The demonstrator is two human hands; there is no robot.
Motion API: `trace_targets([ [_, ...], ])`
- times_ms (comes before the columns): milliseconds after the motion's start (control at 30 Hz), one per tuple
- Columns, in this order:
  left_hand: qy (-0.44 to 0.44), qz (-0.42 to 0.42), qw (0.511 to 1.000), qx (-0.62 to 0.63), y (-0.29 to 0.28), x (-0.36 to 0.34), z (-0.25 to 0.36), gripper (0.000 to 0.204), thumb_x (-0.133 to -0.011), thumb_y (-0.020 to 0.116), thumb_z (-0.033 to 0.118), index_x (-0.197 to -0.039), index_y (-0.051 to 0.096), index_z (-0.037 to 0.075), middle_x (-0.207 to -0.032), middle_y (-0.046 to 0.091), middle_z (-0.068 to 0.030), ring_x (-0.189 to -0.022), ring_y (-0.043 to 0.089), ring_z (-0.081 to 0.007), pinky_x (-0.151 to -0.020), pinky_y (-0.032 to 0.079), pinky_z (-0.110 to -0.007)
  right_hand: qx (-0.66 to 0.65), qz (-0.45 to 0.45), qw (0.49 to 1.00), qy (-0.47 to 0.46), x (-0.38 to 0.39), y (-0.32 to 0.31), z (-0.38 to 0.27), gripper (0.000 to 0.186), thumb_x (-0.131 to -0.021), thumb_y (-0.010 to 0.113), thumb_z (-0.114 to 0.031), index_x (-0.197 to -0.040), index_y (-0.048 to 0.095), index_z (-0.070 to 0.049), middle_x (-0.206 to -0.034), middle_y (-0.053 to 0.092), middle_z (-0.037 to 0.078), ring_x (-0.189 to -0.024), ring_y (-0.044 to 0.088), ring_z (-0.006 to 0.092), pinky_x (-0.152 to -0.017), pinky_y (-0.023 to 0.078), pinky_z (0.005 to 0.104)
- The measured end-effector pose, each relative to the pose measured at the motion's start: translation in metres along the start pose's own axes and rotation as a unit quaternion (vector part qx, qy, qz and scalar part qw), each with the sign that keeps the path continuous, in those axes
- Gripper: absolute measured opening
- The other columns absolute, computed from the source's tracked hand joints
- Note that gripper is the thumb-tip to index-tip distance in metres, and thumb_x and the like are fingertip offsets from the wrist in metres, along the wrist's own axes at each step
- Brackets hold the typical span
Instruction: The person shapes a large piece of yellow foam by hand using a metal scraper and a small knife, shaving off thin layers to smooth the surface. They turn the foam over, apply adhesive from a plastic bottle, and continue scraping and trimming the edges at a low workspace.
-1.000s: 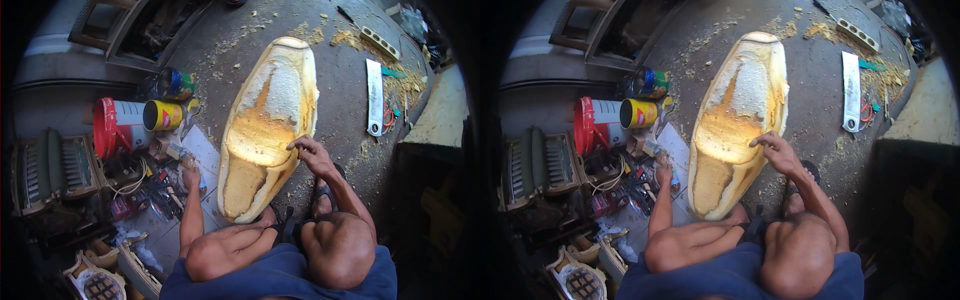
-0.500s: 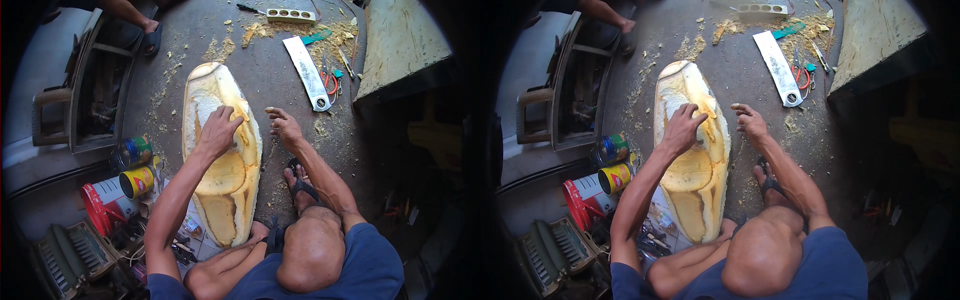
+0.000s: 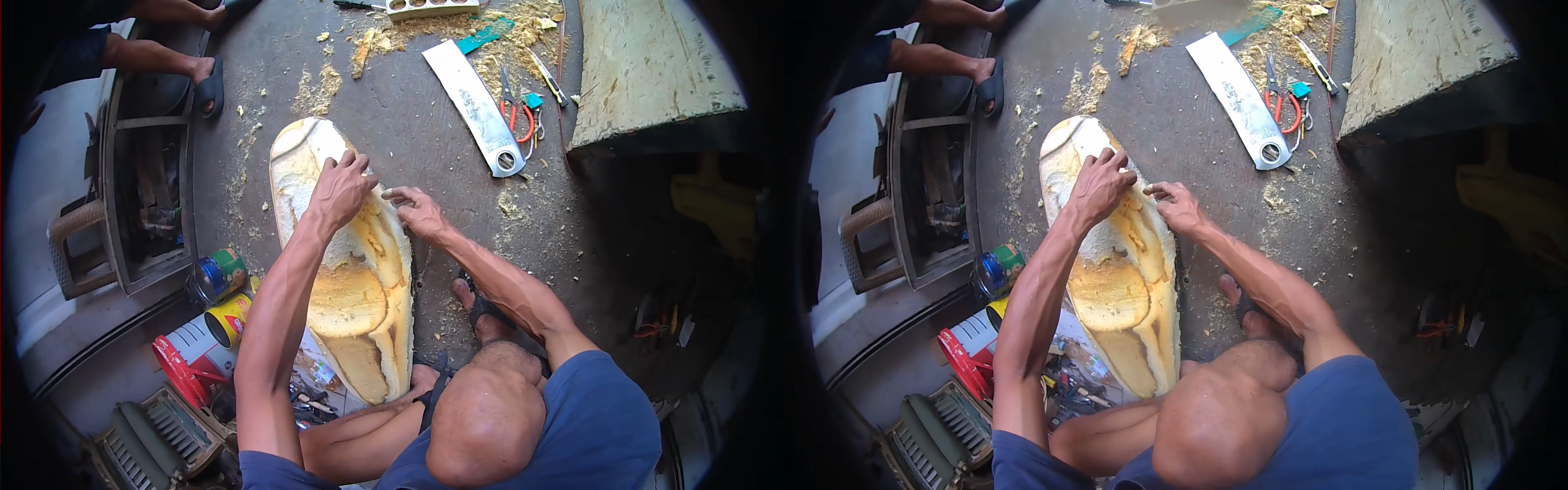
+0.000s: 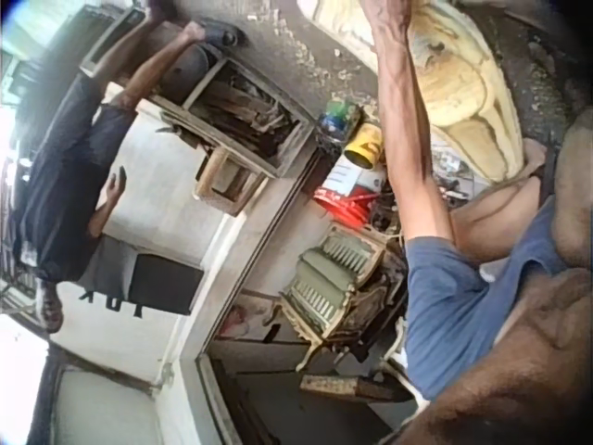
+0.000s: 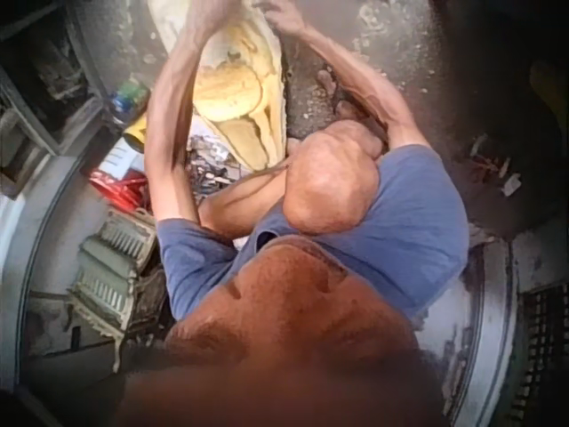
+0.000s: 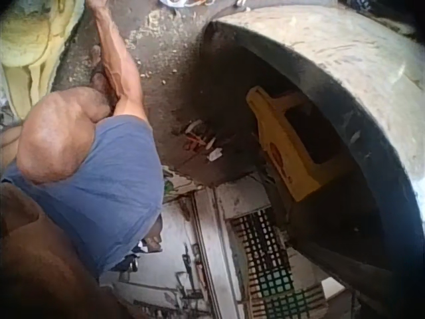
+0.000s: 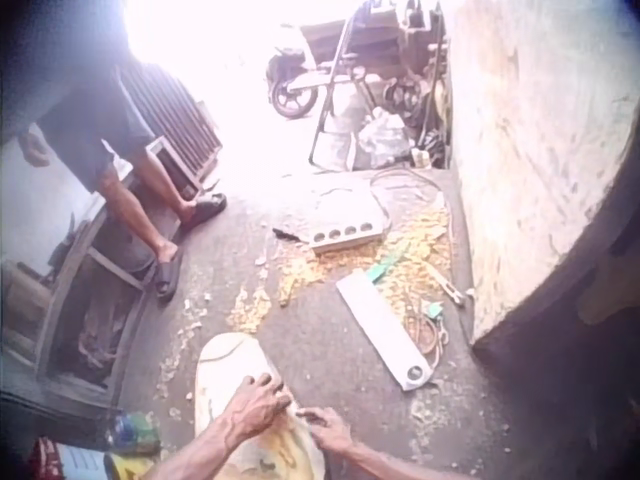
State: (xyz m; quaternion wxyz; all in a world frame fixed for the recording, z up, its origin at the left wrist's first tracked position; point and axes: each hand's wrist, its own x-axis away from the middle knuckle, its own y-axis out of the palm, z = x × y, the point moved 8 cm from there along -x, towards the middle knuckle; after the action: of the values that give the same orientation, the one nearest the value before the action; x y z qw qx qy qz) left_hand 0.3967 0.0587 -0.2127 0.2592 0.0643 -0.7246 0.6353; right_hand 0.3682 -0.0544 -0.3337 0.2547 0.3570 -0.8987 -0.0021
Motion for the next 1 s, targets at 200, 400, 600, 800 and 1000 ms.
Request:
trace_targets([
  [200, -0.009, 0.139, 0.986, 0.089, -0.007, 0.030, -0.010, 0.018, -0.083, 0.067, 0.010, -0.099, 0.074, 0.012, -0.105, 0.064, -0.0100, -0.104, 0.060, -0.0281, -0.091, 0.048, -0.040, 0.106, 0.012, 0.991, -0.087, -0.010, 0.012, -0.016, 0.041, -0.087, 0.053, -0.014, -0.126, 0.067, -0.010, -0.112, 0.059, 0.015, -0.102, 0.062, 0.0292, -0.092, 0.051, 0.0396],
  [400, 0.003, 0.145, 0.982, 0.120, -0.011, 0.035, -0.012, 0.023, -0.077, 0.072, 0.006, -0.099, 0.073, 0.009, -0.107, 0.065, -0.0117, -0.104, 0.061, -0.0300, -0.091, 0.051, -0.040, 0.117, 0.013, 0.986, -0.116, 0.007, 0.005, -0.009, 0.035, -0.085, 0.051, -0.012, -0.113, 0.072, -0.006, -0.106, 0.060, 0.015, -0.101, 0.061, 0.0309, -0.093, 0.049, 0.0395],
  [600, 0.010, 0.161, 0.978, 0.132, -0.015, 0.039, -0.012, 0.026, -0.076, 0.073, 0.005, -0.101, 0.073, 0.009, -0.110, 0.065, -0.0124, -0.106, 0.062, -0.0313, -0.089, 0.053, -0.040, 0.093, 0.025, 0.988, -0.120, -0.004, 0.002, -0.020, 0.038, -0.084, 0.048, -0.007, -0.115, 0.070, -0.006, -0.105, 0.059, 0.015, -0.102, 0.060, 0.0315, -0.094, 0.048, 0.0403],
  [800, 0.002, 0.153, 0.979, 0.135, -0.015, 0.038, -0.011, 0.027, -0.076, 0.073, 0.004, -0.102, 0.074, 0.009, -0.111, 0.065, -0.0133, -0.107, 0.062, -0.0320, -0.091, 0.054, -0.040, 0.127, 0.041, 0.986, -0.096, -0.034, 0.006, -0.032, 0.045, -0.085, 0.050, -0.007, -0.126, 0.068, -0.010, -0.108, 0.057, 0.016, -0.104, 0.058, 0.0320, -0.095, 0.048, 0.0404],
  [1000, 0.006, 0.158, 0.977, 0.144, -0.015, 0.041, -0.012, 0.027, -0.076, 0.073, 0.004, -0.103, 0.074, 0.009, -0.113, 0.066, -0.0136, -0.108, 0.062, -0.0319, -0.091, 0.054, -0.040, 0.181, -0.009, 0.978, -0.101, -0.025, 0.004, -0.025, 0.046, -0.089, 0.053, -0.013, -0.133, 0.065, -0.015, -0.110, 0.056, 0.016, -0.105, 0.058, 0.0320, -0.096, 0.048, 0.0412],
])
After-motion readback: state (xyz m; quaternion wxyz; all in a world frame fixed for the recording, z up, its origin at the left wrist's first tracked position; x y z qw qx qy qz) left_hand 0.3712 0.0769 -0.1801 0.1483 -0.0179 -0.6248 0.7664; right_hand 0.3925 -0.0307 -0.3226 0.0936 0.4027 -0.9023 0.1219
